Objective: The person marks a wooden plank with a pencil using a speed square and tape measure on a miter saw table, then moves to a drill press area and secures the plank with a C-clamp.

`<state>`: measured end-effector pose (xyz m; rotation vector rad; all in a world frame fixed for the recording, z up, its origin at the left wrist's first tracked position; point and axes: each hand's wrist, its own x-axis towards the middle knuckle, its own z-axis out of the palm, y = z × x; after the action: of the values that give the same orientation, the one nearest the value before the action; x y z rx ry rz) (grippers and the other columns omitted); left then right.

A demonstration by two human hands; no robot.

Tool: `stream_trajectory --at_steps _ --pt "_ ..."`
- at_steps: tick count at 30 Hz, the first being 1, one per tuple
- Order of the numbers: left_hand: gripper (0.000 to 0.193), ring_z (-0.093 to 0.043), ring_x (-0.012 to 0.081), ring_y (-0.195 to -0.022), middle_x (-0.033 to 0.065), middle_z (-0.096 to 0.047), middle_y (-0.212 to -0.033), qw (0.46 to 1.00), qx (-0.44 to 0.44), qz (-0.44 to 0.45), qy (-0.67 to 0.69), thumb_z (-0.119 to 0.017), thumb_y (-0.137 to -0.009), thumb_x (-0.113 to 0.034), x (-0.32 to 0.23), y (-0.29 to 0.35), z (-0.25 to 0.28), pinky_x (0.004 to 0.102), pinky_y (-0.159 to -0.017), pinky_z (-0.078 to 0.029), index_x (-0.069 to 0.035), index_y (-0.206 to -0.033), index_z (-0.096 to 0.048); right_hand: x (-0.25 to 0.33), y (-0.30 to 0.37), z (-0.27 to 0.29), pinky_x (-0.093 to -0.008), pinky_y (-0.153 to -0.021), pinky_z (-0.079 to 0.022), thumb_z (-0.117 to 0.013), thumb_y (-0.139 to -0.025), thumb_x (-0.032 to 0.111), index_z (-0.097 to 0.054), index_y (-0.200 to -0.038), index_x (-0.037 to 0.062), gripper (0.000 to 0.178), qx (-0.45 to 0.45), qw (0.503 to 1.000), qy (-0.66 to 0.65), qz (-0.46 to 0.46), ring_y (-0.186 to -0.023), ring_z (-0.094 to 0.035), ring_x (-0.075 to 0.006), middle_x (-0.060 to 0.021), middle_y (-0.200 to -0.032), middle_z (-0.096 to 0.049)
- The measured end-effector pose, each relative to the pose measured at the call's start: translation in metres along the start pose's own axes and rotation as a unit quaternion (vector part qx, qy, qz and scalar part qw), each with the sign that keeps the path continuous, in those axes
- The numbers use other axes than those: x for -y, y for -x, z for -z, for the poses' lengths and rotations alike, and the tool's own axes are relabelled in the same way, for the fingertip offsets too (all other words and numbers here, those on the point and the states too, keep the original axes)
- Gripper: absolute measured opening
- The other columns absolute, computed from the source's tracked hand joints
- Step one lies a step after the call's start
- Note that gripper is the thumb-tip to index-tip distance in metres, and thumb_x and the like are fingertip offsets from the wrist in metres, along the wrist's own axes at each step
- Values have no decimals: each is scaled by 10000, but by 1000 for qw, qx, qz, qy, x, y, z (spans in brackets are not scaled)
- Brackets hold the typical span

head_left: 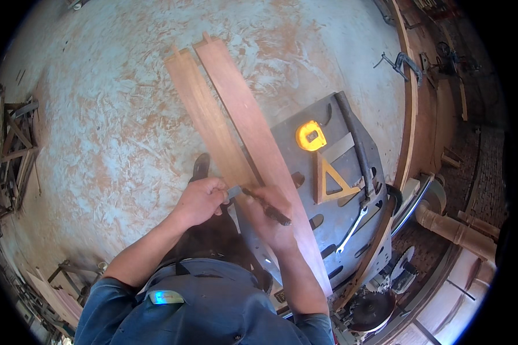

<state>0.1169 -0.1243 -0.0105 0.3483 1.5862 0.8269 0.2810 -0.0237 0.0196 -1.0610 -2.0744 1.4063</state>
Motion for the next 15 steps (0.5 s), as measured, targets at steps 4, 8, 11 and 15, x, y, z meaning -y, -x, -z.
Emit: stream_trajectory --at_steps 4,8,11,15 --pt "88 -607 84 -571 32 -674 -773 1000 0 3 2 -611 -953 -104 2 -1 0 240 -455 -459 -25 -956 -648 -1 -5 -3 -342 -684 -503 -755 -819 30 -682 -945 -24 155 -6 1000 -13 2 -742 -629 -266 -145 -821 -654" --pt "89 -614 87 -578 40 -684 -787 1000 -3 10 2 -611 -950 -100 -1 -1 3 240 -455 -460 -22 -961 -652 -3 -6 -2 -334 -691 -503 -741 -826 27 -680 -957 -27 155 -9 1000 -5 11 -753 -632 -243 -140 -856 -668" --pt "90 -621 90 -583 48 -691 -797 1000 -10 12 -4 -611 -947 -96 -2 -3 6 239 -454 -463 -21 -969 -656 -3 -5 1 -331 -693 -500 -726 -833 24 -678 -965 -28 149 -19 1000 -18 7 -752 -627 -231 -131 -856 -660" --pt "92 -627 93 -587 55 -694 -803 1000 -19 12 -3 -613 -944 -92 -1 -5 11 238 -452 -466 -20 -978 -658 -1 -8 7 -325 -711 -498 -708 -847 26 -672 -976 -26 144 -20 1000 -9 -18 -769 -620 -224 -125 -865 -644"
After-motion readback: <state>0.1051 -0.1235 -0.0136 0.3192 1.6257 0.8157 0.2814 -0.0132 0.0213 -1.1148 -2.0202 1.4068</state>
